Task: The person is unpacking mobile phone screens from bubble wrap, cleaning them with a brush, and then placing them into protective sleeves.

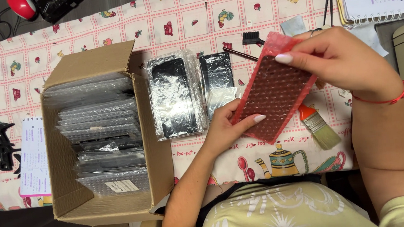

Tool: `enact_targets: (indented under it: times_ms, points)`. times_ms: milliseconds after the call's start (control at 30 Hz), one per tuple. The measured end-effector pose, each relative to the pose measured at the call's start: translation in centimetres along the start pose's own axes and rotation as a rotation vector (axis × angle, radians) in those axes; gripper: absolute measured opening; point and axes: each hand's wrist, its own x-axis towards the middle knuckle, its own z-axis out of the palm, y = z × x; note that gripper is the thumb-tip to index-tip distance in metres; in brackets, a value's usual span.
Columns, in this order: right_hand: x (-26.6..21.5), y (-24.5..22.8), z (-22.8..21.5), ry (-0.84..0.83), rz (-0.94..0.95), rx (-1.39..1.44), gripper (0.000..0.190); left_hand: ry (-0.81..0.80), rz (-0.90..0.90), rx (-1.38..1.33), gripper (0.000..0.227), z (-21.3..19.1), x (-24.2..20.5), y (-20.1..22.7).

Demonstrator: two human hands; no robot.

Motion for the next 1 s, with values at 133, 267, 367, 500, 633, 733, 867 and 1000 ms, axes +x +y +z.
enact_targets:
  times_ms: [133, 267, 367, 500, 633, 733, 867, 1000]
  points:
    - [0.1, 0.2, 0.0, 0.038, 0.082, 0.057, 0.046, -0.012, -0.098, 0.0, 0.041, 0.2, -0.1, 0.7]
    - [0.2, 0.3, 0.2, 0.106, 0.024, 0.185, 0.024, -0.025, -0.12, -0.023, 0.038, 0.4, -0.1, 0.7]
    - [0.2, -0.6, 0.2, 0.152, -0.03, 0.134, 0.015, -0.033, -0.079, -0.031, 0.035, 0.5, -0.2, 0.7]
    - [0.2, -0.8, 0.5, 0.154, -0.057, 0.191, 0.037, -0.064, 0.051, 0.063, 0.034, 0.3, -0.2, 0.1]
    - [0.1, -2.1, 0.7, 0.127, 0.081, 0.181, 0.044, -0.112, 0.093, -0.008, 0.039, 0.0, 0.0, -0.8]
    - [0.4, -1.3, 1.0, 0.05, -0.094, 0.261, 0.044, -0.086, 0.128, -0.055, 0.039, -0.3, 0.1, -2.2]
    - [0.1, -1.6, 0.6, -0.048, -0.079, 0.174, 0.035, 0.069, 0.308, 0.171, 0.04, -0.3, -0.1, -2.9]
    - [-0.2, -0.3, 0.0, -0.164, -0.022, 0.319, 0.044, 0.119, 0.673, 0.464, 0.036, -0.6, 0.2, -4.0]
